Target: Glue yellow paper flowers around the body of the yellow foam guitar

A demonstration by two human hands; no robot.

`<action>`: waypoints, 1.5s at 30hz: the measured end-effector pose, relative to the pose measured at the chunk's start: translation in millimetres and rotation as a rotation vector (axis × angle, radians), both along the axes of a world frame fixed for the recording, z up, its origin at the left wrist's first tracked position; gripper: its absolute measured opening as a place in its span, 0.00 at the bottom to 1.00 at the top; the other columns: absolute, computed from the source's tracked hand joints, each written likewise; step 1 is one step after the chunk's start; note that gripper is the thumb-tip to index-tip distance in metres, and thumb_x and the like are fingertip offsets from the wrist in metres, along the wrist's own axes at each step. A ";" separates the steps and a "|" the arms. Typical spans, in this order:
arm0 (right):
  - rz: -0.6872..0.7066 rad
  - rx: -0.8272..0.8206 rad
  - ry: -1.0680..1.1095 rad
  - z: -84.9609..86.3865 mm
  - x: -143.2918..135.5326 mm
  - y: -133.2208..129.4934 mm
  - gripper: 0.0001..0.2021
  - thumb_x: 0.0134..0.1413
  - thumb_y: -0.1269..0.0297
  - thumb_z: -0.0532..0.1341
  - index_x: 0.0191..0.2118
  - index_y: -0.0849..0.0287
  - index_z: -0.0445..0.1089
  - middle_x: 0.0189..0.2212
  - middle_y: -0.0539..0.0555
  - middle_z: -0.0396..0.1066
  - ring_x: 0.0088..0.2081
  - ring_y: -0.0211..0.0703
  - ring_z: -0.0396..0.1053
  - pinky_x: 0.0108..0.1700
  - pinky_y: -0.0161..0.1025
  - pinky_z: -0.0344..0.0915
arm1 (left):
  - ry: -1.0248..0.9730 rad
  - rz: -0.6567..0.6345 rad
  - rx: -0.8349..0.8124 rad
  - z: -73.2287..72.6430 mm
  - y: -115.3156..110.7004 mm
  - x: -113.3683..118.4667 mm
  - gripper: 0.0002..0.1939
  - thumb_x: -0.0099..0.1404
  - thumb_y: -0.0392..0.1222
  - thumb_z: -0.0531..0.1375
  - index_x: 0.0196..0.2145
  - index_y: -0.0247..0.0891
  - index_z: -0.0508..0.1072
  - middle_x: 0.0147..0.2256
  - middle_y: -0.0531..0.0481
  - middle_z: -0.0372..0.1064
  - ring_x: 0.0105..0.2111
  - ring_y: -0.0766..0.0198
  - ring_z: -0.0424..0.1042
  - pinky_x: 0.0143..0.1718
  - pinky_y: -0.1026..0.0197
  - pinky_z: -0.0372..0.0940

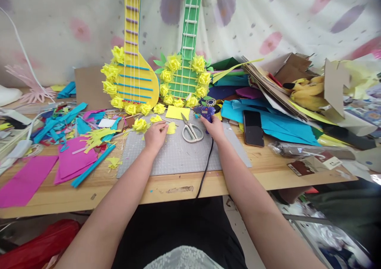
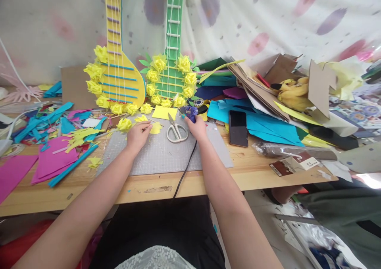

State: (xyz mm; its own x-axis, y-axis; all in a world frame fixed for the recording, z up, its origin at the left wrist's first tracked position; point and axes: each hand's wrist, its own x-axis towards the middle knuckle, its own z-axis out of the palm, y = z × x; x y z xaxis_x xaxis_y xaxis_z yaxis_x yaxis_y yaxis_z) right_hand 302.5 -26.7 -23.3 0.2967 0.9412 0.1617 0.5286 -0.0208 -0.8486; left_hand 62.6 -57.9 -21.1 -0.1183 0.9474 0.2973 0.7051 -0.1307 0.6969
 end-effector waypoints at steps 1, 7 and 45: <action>0.008 -0.008 0.063 0.0 0.9 -0.7 0.16 0.44 0.48 0.60 0.31 0.58 0.66 0.29 0.56 0.71 0.33 0.48 0.69 0.37 0.44 0.65 | -0.019 -0.002 -0.012 0.3 -0.3 0.0 0.10 0.61 0.42 0.58 0.32 0.42 0.80 0.45 0.51 0.75 0.39 0.61 0.73 0.40 0.60 0.64; 0.293 0.033 0.502 16.7 -1.8 -19.8 0.21 0.41 0.45 0.63 0.34 0.57 0.66 0.33 0.53 0.71 0.27 0.34 0.65 0.28 0.33 0.62 | -0.190 0.061 -0.091 0.4 -1.1 -0.6 0.11 0.58 0.45 0.59 0.34 0.39 0.78 0.32 0.48 0.77 0.28 0.61 0.72 0.34 0.60 0.63; 0.544 -0.129 0.134 23.3 -27.0 -39.2 0.21 0.46 0.40 0.60 0.27 0.55 0.62 0.13 0.45 0.59 0.15 0.36 0.58 0.21 0.36 0.57 | -0.504 0.064 -0.087 -1.5 0.3 1.2 0.07 0.52 0.43 0.62 0.27 0.37 0.75 0.24 0.52 0.72 0.21 0.67 0.68 0.26 0.64 0.64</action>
State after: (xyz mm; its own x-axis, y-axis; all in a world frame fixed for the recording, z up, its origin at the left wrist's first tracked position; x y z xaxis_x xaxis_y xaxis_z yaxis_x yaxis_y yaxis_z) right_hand 275.5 -65.9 0.1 -0.2256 0.9738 0.0301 0.3805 0.1165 -0.9174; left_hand 63.8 -57.6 -22.6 -0.2848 0.9524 0.1088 0.2831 -0.0248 0.9588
